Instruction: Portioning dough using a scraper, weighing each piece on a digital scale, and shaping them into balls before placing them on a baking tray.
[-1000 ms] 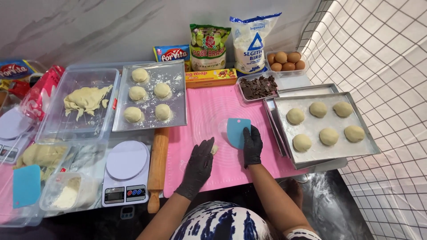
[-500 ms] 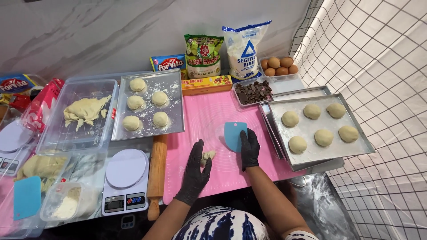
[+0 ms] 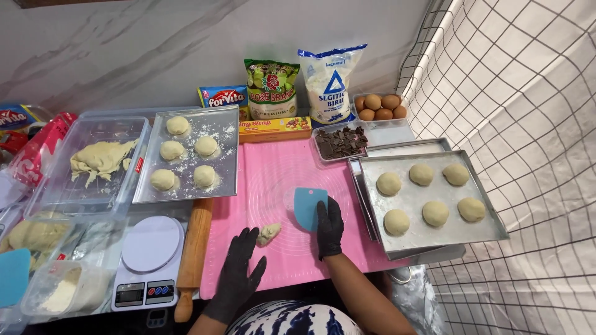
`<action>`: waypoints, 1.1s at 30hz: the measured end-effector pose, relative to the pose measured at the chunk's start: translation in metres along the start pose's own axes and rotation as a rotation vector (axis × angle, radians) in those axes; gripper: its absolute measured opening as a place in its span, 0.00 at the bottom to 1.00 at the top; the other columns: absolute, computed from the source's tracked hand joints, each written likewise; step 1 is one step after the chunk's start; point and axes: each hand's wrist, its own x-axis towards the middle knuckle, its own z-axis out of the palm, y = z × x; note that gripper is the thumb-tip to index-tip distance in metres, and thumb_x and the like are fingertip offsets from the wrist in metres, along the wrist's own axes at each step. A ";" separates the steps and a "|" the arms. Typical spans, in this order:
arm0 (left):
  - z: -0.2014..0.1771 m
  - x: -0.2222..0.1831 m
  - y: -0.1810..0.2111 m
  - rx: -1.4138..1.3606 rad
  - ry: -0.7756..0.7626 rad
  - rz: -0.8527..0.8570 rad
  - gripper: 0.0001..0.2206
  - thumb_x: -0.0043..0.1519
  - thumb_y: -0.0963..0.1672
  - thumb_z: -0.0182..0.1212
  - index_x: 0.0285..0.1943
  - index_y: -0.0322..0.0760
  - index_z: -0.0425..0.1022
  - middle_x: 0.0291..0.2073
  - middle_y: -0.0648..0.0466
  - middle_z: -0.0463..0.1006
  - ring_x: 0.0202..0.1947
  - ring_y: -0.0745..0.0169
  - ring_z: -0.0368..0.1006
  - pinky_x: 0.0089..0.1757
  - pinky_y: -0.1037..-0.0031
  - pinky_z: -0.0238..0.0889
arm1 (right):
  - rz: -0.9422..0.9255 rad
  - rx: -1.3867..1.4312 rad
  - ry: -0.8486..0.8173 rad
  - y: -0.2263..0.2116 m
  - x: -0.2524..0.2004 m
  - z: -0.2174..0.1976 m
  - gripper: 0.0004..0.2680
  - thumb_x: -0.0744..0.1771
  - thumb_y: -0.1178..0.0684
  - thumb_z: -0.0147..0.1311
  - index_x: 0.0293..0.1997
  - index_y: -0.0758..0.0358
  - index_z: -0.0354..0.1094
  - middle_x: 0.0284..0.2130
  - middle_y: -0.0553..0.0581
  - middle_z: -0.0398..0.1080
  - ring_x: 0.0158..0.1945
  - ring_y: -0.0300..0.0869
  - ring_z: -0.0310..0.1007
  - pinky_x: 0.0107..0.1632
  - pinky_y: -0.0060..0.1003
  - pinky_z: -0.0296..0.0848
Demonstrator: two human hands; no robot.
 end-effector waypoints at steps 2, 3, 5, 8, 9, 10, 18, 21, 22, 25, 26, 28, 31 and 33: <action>-0.010 -0.014 0.000 0.076 -0.016 0.065 0.28 0.64 0.44 0.61 0.75 0.35 0.61 0.71 0.49 0.68 0.73 0.47 0.61 0.70 0.52 0.48 | 0.002 -0.017 0.005 0.003 -0.002 -0.004 0.17 0.66 0.37 0.51 0.58 0.51 0.72 0.53 0.49 0.76 0.59 0.44 0.71 0.61 0.42 0.70; -0.010 -0.012 -0.001 0.081 -0.011 0.060 0.28 0.64 0.44 0.61 0.75 0.35 0.61 0.71 0.49 0.68 0.73 0.47 0.61 0.70 0.52 0.48 | 0.001 -0.017 -0.003 0.000 -0.003 -0.005 0.17 0.66 0.37 0.51 0.58 0.51 0.72 0.53 0.49 0.76 0.59 0.44 0.71 0.61 0.42 0.70; -0.013 -0.015 -0.001 0.015 -0.099 -0.159 0.30 0.65 0.45 0.58 0.78 0.43 0.57 0.74 0.50 0.63 0.76 0.51 0.53 0.71 0.56 0.41 | 0.084 0.175 0.012 -0.007 -0.007 -0.006 0.17 0.66 0.40 0.53 0.59 0.52 0.71 0.55 0.50 0.73 0.59 0.45 0.70 0.60 0.44 0.71; -0.005 -0.011 -0.006 0.023 0.023 -0.252 0.31 0.64 0.46 0.58 0.78 0.42 0.55 0.76 0.54 0.60 0.77 0.52 0.51 0.70 0.59 0.47 | 0.183 0.254 -0.006 -0.032 -0.012 -0.009 0.19 0.66 0.42 0.52 0.63 0.54 0.68 0.59 0.51 0.71 0.62 0.45 0.68 0.65 0.44 0.67; -0.002 -0.015 -0.009 0.025 0.028 -0.249 0.31 0.64 0.46 0.58 0.78 0.42 0.55 0.76 0.54 0.60 0.77 0.52 0.51 0.70 0.59 0.47 | 0.179 0.256 -0.010 -0.027 -0.011 -0.009 0.19 0.66 0.42 0.52 0.63 0.54 0.68 0.59 0.51 0.71 0.62 0.45 0.68 0.65 0.44 0.67; 0.000 -0.017 -0.012 0.047 0.042 -0.228 0.31 0.64 0.46 0.58 0.78 0.41 0.55 0.75 0.53 0.61 0.76 0.52 0.53 0.70 0.59 0.46 | 0.233 0.331 0.006 -0.024 -0.010 -0.008 0.20 0.66 0.43 0.53 0.65 0.55 0.67 0.61 0.52 0.70 0.63 0.46 0.68 0.66 0.44 0.67; 0.009 -0.015 -0.016 0.235 0.099 -0.151 0.33 0.63 0.47 0.60 0.78 0.39 0.57 0.75 0.52 0.61 0.76 0.52 0.54 0.71 0.58 0.42 | 0.345 0.487 0.002 -0.021 -0.009 -0.009 0.19 0.66 0.43 0.52 0.63 0.53 0.67 0.59 0.53 0.70 0.61 0.49 0.69 0.63 0.47 0.68; 0.010 -0.017 -0.017 0.273 0.089 -0.138 0.32 0.63 0.48 0.59 0.78 0.39 0.56 0.76 0.52 0.61 0.77 0.52 0.53 0.72 0.58 0.41 | 0.322 0.526 0.001 -0.015 -0.011 -0.010 0.18 0.66 0.44 0.52 0.63 0.54 0.67 0.58 0.53 0.71 0.59 0.48 0.69 0.62 0.47 0.68; 0.011 -0.017 -0.018 0.271 0.086 -0.134 0.32 0.63 0.48 0.59 0.78 0.39 0.57 0.75 0.51 0.61 0.77 0.51 0.53 0.72 0.57 0.40 | 0.326 0.541 0.004 -0.017 -0.011 -0.009 0.19 0.66 0.44 0.53 0.64 0.54 0.66 0.59 0.54 0.71 0.60 0.49 0.69 0.63 0.48 0.68; 0.011 -0.015 -0.019 0.284 0.072 -0.133 0.32 0.64 0.48 0.59 0.78 0.39 0.57 0.75 0.51 0.60 0.77 0.51 0.53 0.72 0.58 0.39 | 0.335 0.593 0.000 -0.020 -0.012 -0.008 0.20 0.65 0.46 0.54 0.66 0.53 0.65 0.60 0.55 0.70 0.62 0.51 0.69 0.63 0.49 0.69; 0.011 -0.015 -0.019 0.298 0.063 -0.135 0.32 0.64 0.48 0.59 0.78 0.40 0.56 0.76 0.52 0.60 0.77 0.52 0.52 0.73 0.58 0.38 | 0.338 0.631 -0.004 -0.021 -0.011 -0.009 0.20 0.65 0.48 0.54 0.66 0.54 0.65 0.60 0.55 0.70 0.62 0.51 0.69 0.63 0.50 0.70; 0.011 -0.014 -0.018 0.290 0.075 -0.127 0.32 0.63 0.48 0.59 0.78 0.39 0.57 0.75 0.51 0.61 0.76 0.51 0.53 0.72 0.57 0.39 | 0.362 0.624 0.003 -0.020 -0.011 -0.008 0.21 0.65 0.49 0.53 0.67 0.53 0.64 0.61 0.54 0.69 0.62 0.51 0.69 0.63 0.49 0.69; 0.012 -0.015 -0.016 0.285 0.075 -0.125 0.31 0.63 0.47 0.59 0.78 0.40 0.58 0.75 0.50 0.61 0.76 0.50 0.54 0.73 0.56 0.38 | 0.375 0.620 0.006 -0.017 -0.013 -0.010 0.22 0.64 0.51 0.54 0.68 0.52 0.63 0.61 0.54 0.69 0.63 0.51 0.68 0.63 0.49 0.69; 0.011 -0.014 -0.017 0.293 0.068 -0.127 0.32 0.63 0.47 0.59 0.78 0.40 0.57 0.75 0.49 0.61 0.76 0.51 0.54 0.73 0.56 0.37 | 0.359 0.629 -0.004 -0.021 -0.013 -0.009 0.22 0.63 0.53 0.55 0.67 0.53 0.63 0.61 0.55 0.69 0.63 0.52 0.68 0.63 0.50 0.69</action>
